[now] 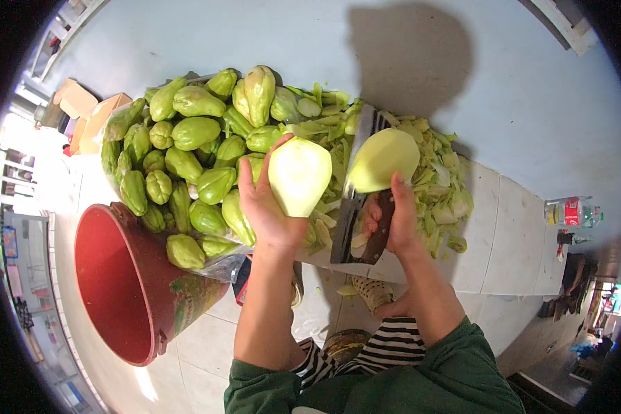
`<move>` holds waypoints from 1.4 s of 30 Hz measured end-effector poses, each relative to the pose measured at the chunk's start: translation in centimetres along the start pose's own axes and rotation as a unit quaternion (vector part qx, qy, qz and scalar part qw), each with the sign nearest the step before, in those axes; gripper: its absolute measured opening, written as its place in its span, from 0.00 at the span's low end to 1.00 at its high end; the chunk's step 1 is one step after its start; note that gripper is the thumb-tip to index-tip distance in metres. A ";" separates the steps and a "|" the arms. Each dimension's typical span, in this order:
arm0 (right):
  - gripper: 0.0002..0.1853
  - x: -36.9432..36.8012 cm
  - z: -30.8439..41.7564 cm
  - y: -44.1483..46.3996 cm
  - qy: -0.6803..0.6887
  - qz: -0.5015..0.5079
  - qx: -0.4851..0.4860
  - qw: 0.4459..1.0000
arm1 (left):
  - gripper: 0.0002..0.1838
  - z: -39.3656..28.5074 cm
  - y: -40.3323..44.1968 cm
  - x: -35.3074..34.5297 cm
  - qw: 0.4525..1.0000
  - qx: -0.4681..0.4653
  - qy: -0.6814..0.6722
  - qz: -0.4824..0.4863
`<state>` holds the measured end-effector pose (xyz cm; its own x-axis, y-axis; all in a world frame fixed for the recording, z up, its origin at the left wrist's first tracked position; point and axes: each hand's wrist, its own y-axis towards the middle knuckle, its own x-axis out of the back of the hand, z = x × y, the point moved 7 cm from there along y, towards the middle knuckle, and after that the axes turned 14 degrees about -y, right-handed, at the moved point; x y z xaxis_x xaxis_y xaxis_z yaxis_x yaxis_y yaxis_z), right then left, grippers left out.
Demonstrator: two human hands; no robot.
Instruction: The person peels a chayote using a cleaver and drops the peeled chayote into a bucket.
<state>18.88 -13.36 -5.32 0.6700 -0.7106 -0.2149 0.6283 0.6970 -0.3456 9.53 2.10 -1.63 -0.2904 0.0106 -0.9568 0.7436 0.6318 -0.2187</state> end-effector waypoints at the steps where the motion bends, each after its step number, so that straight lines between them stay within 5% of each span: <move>1: 0.29 0.5 -0.2 0.1 0.038 -0.026 -0.024 0.999 | 0.39 -0.2 0.1 0.0 1.000 0.000 0.000 0.000; 11: 0.29 3.2 -0.4 2.3 0.014 -0.164 -0.035 0.986 | 0.41 -1.4 0.0 -1.1 0.993 -0.045 0.086 0.060; 42: 0.14 4.9 0.1 3.2 -0.012 -0.237 0.010 0.971 | 0.38 -1.5 0.0 -1.3 0.981 -0.048 0.173 0.077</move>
<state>24.17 -14.59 -7.40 0.3116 -0.9501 -0.0145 0.8758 0.2930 -0.3836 9.05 3.23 -0.12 -0.3790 0.3638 -0.8509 0.7391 0.6723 -0.0418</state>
